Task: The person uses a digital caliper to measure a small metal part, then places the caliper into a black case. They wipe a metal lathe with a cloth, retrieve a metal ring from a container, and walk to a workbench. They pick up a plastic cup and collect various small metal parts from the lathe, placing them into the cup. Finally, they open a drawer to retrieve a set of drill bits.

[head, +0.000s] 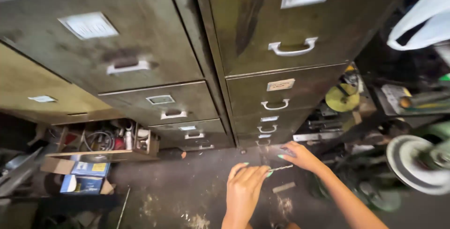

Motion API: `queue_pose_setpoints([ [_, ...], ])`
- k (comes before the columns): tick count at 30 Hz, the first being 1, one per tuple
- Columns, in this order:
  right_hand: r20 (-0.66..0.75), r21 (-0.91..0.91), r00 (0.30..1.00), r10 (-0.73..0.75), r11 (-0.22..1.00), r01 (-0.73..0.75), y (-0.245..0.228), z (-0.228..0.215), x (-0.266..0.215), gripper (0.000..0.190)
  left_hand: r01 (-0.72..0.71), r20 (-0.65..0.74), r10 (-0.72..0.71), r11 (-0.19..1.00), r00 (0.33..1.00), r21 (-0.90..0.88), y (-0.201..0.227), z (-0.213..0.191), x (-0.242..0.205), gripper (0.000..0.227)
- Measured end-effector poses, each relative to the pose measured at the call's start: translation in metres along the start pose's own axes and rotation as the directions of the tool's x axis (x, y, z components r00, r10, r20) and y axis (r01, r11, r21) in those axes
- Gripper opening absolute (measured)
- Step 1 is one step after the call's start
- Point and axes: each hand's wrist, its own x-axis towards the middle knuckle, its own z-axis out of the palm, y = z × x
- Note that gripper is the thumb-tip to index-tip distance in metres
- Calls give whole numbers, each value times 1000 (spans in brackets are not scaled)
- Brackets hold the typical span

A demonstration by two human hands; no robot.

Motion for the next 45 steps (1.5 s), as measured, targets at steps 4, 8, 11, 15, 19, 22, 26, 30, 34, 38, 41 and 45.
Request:
queue_pose_setpoints([
  [4, 32, -262, 971, -239, 935, 239, 144, 78, 86, 50, 10, 0, -10, 999, 1000, 47, -47, 64, -49, 2],
  [8, -8, -370, 994, -108, 924, 98, 193, 135, 146, 82, 11, 55, -16, 995, 998, 97, -90, 119, -103, 2],
  [11, -119, -507, 993, -21, 861, -43, 207, 170, 164, 46, 0, 6, -1, 994, 1000, 106, -115, 156, -150, 2],
  [15, -301, -660, 941, -156, 746, -88, 213, 188, 180, 58, -2, -18, 5, 988, 1000, 151, -138, 196, -196, 3],
  [19, -383, -732, 910, -158, 652, -195, 235, 195, 196, 46, -25, -66, 32, 995, 997, 94, -143, 219, -222, 5],
  [22, -370, -732, 920, -129, 651, -203, 235, 206, 186, 47, -49, -87, 60, 991, 994, 125, -149, 228, -240, 16],
  [26, -398, -793, 885, -240, 576, -201, 225, 214, 154, 42, -55, -96, 70, 987, 993, 148, -156, 226, -229, 25],
  [30, -385, -768, 889, -248, 621, -160, 197, 229, 91, 35, -64, -109, 83, 984, 991, 167, -142, 207, -195, 15],
  [34, -390, -749, 890, -236, 644, -157, 194, 257, 31, 30, -95, -198, 107, 993, 974, 65, -140, 199, -180, 18],
  [38, -392, -660, 913, -109, 725, -197, 196, 282, -23, 37, -42, -295, 27, 998, 955, -44, -140, 197, -171, 15],
  [41, -354, -691, 932, -74, 692, -208, 175, 287, -57, 29, 25, -363, -45, 998, 931, -58, -144, 209, -179, 9],
  [45, -245, -637, 969, -24, 758, -143, 184, 280, -91, 27, 63, -349, -66, 998, 935, -21, -149, 215, -183, 8],
])
